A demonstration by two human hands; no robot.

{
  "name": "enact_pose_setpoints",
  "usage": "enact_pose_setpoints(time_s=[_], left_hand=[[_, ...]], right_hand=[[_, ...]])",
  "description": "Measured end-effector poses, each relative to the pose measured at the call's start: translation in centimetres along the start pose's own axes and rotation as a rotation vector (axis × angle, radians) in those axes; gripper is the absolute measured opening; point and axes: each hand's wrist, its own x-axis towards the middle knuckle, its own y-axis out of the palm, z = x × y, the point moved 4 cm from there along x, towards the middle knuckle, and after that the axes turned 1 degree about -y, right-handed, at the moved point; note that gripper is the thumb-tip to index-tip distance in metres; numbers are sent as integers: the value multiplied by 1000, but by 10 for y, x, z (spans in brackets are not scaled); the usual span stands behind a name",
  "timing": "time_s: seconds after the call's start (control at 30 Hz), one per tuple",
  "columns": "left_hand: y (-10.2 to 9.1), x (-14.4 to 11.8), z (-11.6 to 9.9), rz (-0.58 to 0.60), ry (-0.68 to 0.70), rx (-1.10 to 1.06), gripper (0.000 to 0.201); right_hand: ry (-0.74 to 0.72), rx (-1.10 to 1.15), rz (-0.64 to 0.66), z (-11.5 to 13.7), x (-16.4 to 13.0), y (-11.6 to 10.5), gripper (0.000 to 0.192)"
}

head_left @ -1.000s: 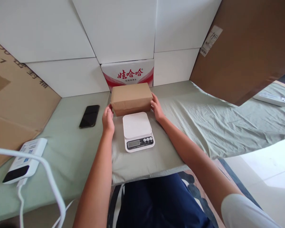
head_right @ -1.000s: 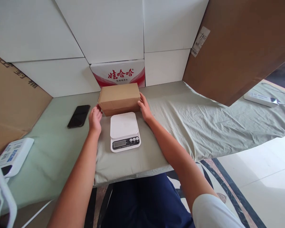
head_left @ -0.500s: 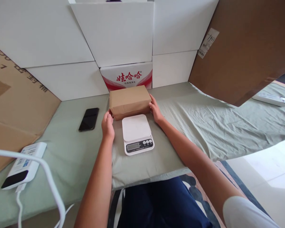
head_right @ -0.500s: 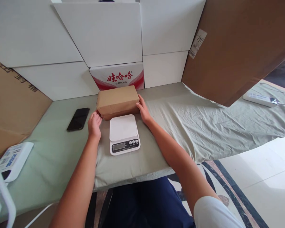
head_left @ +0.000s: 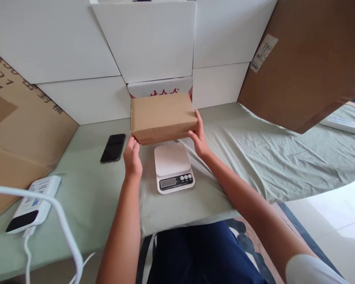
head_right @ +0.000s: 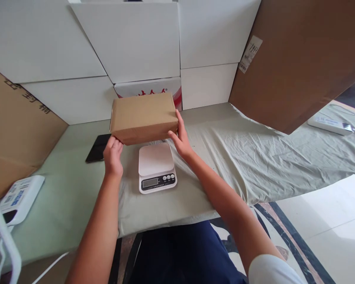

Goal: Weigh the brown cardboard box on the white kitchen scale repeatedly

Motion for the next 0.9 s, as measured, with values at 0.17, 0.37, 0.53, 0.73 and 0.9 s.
enact_pose_setpoints(time_s=[0.17,0.37,0.53,0.73,0.9], left_hand=[[-17,-84,-18,-36,38,13,74],[-26,-117,-11,-73,11,24,76],[-25,-115,-10,-45,-51,54,76],[-25,-119,-10,-56,-57,67,77],[-29,-113,-16,-107,17,125,83]], right_hand=[[3,-4,1,17,-60,-14,97],[45,-49,-9,18,-86,-14,91],[36,-106,-49,23,-83,-14,78],[35,-95,-56,24,-86,-13,75],[42,-63,-98,28,-80,-20,84]])
